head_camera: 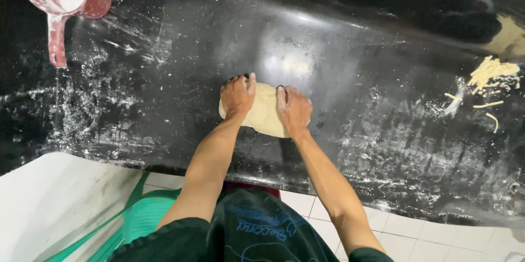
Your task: Kneading a ball of dough on a floured countertop using both hands
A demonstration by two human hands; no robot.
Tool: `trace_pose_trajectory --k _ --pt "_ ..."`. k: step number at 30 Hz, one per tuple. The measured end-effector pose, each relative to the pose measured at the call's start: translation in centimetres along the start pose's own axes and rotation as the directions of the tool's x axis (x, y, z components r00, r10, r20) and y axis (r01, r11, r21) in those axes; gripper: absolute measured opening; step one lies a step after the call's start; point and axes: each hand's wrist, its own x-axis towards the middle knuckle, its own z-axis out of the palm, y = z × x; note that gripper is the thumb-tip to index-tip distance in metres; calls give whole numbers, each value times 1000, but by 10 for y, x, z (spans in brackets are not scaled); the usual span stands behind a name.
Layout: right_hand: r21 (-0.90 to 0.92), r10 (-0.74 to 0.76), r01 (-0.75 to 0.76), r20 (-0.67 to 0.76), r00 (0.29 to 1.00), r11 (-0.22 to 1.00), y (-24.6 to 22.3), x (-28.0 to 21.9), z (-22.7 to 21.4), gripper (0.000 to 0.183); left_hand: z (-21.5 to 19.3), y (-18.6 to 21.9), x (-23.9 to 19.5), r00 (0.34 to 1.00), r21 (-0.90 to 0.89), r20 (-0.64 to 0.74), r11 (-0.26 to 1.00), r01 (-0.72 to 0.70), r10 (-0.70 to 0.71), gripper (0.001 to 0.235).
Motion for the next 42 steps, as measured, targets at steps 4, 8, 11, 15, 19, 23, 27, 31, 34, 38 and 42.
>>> trace_pose_trajectory --k 4,8,11,15,19,23,27,31,34,38,42 --pt "58 70 -77 109 992 995 -2 30 -6 50 -10 16 28 944 48 294 989 140 -148 60" --pt "87 -34 39 -51 998 995 1 50 -4 43 1 15 44 940 24 319 993 119 -120 60" --pt "100 -39 48 -96 995 994 10 67 5 42 13 14 52 967 -36 255 999 37 -27 55" --pt "115 -1 16 -128 992 993 14 80 13 42 4 20 62 972 -78 232 997 -23 41 52" --pt "91 3 15 -197 980 996 16 89 16 43 -13 27 61 982 -85 183 996 -40 55 54" --pt "63 -25 43 -255 967 997 17 61 14 35 -25 23 36 990 -97 45 987 -128 133 50" --pt "-18 4 -6 -109 994 1000 21 8 11 44 -30 12 -6 898 -40 -305 938 -345 318 20" --pt "-172 -85 60 -147 986 983 7 -33 -2 33 -33 19 -39 924 -95 -305 958 -271 231 21" --pt "-188 -55 51 -16 998 981 5 -57 -6 38 -40 33 -53 921 -117 18 916 -384 388 37" --pt "-164 -1 -18 -118 993 986 -1 -80 -7 29 -58 36 -78 744 -51 -118 744 -666 658 32" --pt "14 113 -113 -186 976 994 -6 -65 -3 26 -66 26 -78 694 -74 -120 691 -719 710 50"
